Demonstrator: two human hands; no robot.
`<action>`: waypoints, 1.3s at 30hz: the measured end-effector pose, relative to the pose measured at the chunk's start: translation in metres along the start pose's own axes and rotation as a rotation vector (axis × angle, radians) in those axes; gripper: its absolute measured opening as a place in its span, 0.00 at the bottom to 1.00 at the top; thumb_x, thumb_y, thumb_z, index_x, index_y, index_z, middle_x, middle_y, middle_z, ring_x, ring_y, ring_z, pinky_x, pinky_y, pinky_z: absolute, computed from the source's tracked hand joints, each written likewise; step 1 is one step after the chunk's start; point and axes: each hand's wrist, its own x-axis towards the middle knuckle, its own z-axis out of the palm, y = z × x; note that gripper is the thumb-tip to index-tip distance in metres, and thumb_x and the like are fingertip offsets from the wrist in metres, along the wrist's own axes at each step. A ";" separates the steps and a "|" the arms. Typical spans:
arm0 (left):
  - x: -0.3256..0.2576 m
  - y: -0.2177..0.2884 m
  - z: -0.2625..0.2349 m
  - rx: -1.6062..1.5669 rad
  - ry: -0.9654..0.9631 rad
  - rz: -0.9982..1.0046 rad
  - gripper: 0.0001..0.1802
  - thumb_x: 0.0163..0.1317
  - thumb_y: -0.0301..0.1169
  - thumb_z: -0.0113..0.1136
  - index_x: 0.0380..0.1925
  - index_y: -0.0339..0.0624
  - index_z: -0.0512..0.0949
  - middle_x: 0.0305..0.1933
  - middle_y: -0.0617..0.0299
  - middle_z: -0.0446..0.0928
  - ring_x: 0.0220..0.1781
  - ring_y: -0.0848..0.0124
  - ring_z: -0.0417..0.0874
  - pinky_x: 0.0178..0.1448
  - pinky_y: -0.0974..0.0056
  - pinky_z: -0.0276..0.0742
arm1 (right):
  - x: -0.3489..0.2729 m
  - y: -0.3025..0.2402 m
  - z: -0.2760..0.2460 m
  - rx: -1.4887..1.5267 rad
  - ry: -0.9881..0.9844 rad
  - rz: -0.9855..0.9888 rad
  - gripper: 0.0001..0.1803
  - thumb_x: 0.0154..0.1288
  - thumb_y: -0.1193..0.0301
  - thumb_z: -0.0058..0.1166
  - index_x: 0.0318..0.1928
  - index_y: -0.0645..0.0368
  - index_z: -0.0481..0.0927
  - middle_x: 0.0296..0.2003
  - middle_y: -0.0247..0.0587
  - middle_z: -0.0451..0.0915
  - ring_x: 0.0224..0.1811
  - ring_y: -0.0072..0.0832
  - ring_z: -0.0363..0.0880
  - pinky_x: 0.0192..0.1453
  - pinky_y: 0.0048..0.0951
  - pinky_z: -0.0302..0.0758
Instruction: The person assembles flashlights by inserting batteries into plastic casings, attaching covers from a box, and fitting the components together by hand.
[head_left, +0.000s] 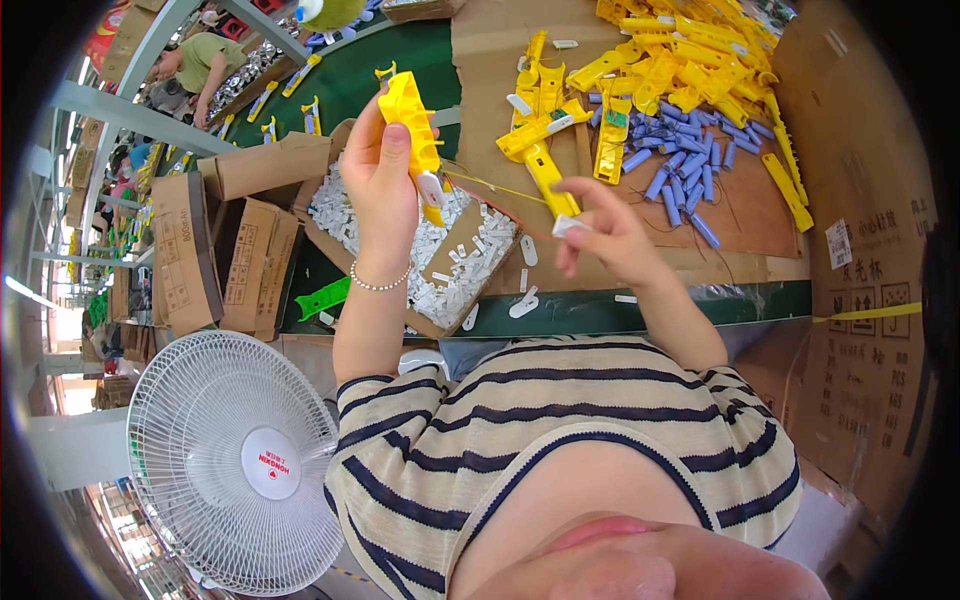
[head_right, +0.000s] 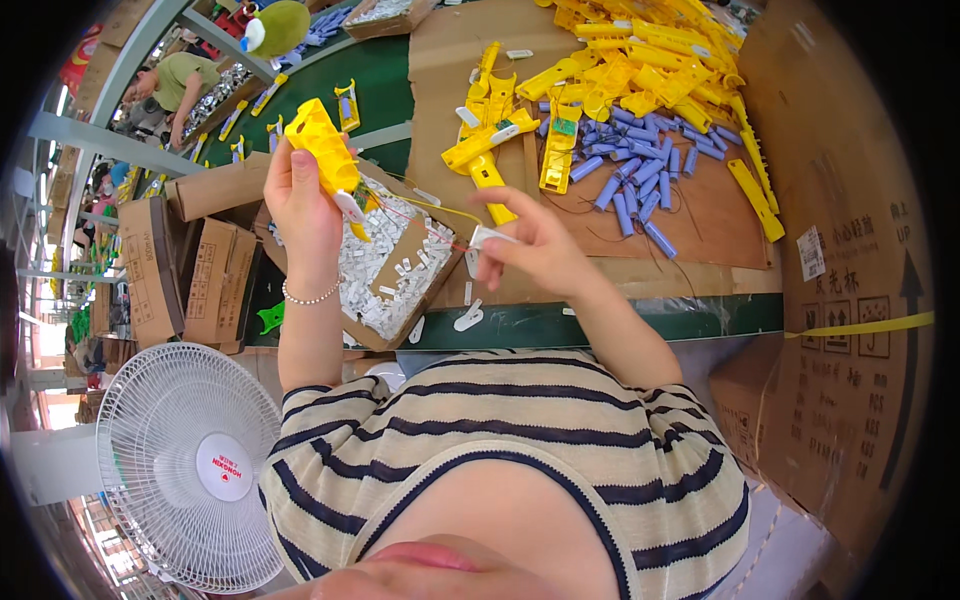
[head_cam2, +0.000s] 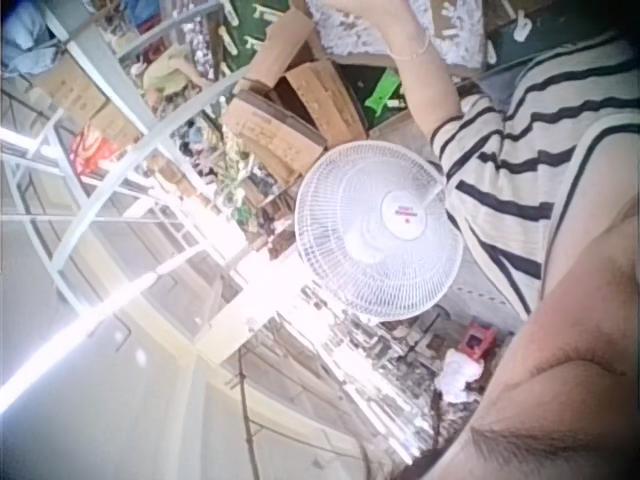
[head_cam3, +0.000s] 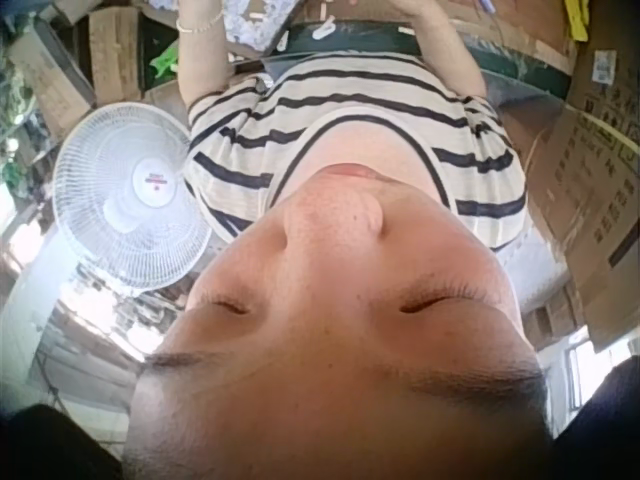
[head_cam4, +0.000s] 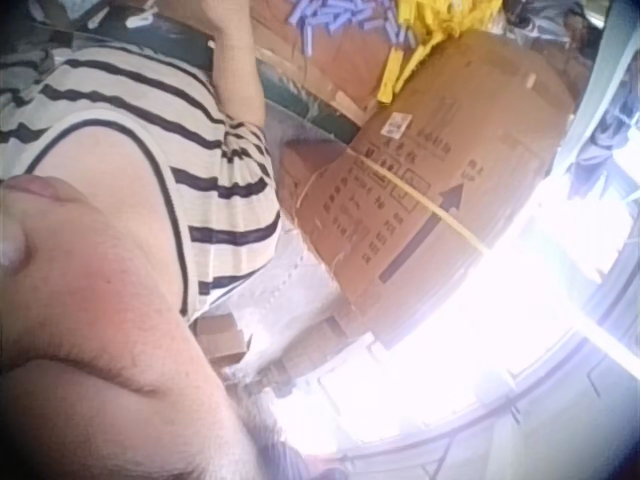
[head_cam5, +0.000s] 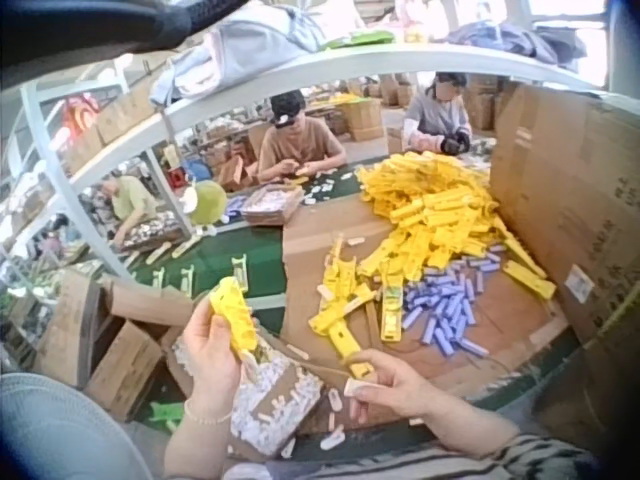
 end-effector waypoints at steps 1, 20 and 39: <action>-0.004 -0.004 0.001 -0.075 -0.007 -0.071 0.23 0.66 0.38 0.51 0.55 0.33 0.67 0.43 0.53 0.77 0.40 0.68 0.81 0.45 0.65 0.78 | -0.003 -0.007 -0.005 -0.002 0.011 0.002 0.22 0.63 0.75 0.48 0.58 0.65 0.64 0.31 0.50 0.81 0.29 0.30 0.81 0.36 0.27 0.76; -0.080 -0.035 0.044 -0.317 -0.457 -0.658 0.21 0.64 0.31 0.53 0.56 0.32 0.66 0.51 0.58 0.74 0.49 0.71 0.77 0.55 0.66 0.73 | -0.006 -0.024 -0.013 -0.041 0.038 0.133 0.08 0.63 0.72 0.51 0.33 0.66 0.76 0.17 0.36 0.77 0.17 0.20 0.74 0.25 0.19 0.69; -0.064 -0.021 0.043 0.551 -0.220 0.342 0.09 0.44 0.19 0.66 0.28 0.38 0.81 0.33 0.57 0.79 0.32 0.63 0.79 0.33 0.67 0.73 | -0.005 -0.003 -0.001 -0.037 0.064 -0.016 0.32 0.49 0.81 0.62 0.57 0.65 0.67 0.49 0.38 0.74 0.51 0.25 0.73 0.55 0.28 0.72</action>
